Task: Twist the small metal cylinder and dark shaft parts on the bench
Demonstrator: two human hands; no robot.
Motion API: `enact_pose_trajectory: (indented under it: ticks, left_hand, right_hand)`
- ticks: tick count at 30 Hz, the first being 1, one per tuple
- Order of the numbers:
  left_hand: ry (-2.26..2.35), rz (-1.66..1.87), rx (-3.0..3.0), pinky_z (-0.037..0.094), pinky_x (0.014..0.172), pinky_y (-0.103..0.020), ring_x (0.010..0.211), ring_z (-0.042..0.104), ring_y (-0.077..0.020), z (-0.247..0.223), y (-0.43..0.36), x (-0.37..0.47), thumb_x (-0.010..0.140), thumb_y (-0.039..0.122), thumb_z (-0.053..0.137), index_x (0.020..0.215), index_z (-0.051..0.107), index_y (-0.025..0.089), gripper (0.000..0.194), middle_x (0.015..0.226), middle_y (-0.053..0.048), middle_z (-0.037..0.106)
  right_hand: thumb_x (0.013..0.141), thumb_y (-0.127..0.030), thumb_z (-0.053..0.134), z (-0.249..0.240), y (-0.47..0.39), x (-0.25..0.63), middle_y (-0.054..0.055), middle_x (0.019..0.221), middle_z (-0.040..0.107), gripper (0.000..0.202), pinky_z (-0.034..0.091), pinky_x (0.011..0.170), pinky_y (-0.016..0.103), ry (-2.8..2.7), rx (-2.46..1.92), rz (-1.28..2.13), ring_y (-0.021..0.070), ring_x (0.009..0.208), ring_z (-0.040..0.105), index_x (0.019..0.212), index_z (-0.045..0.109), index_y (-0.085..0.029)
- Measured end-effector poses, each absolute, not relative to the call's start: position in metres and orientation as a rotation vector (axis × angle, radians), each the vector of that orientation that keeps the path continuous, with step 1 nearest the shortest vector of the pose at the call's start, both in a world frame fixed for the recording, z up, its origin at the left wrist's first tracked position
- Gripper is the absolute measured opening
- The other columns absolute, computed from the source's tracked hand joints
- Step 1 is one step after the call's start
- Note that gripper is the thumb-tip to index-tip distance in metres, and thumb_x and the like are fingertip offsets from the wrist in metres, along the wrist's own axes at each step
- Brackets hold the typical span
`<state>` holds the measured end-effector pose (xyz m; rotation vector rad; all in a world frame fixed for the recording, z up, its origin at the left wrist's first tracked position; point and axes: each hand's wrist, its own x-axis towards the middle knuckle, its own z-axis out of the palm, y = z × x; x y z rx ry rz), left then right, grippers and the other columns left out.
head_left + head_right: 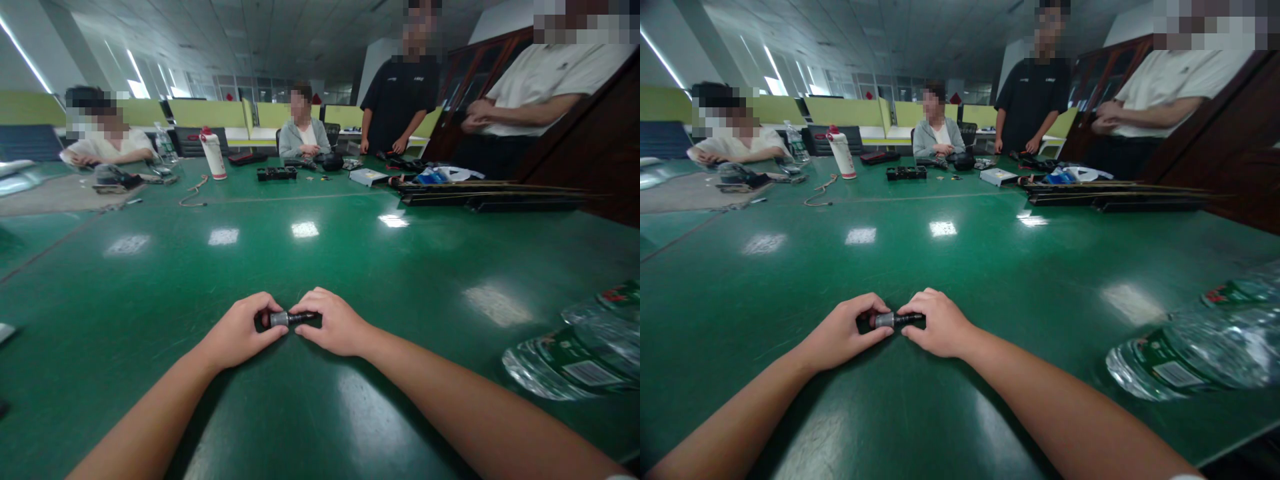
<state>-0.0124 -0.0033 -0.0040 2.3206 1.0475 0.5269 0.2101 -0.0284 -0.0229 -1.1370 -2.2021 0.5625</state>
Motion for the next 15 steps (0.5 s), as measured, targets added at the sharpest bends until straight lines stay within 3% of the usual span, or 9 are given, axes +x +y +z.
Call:
enact_pose_trajectory:
  ticks: [15]
  left_hand:
    - [1.036,0.524,2.325,0.044,0.066,-0.027,0.071,0.058,-0.0160,-0.0036,-0.0042,-0.0127,0.083,0.033,0.065,0.094,0.063,0.018,0.018,0.079,0.000,0.061]
  right_hand:
    - [0.075,-0.017,0.075,-0.0220,-0.0272,0.2090,0.003,0.089,0.070,0.017,0.045,0.080,0.032,-2.167,-1.130,0.578,0.0177,0.086,0.059,0.092,0.072,-0.019]
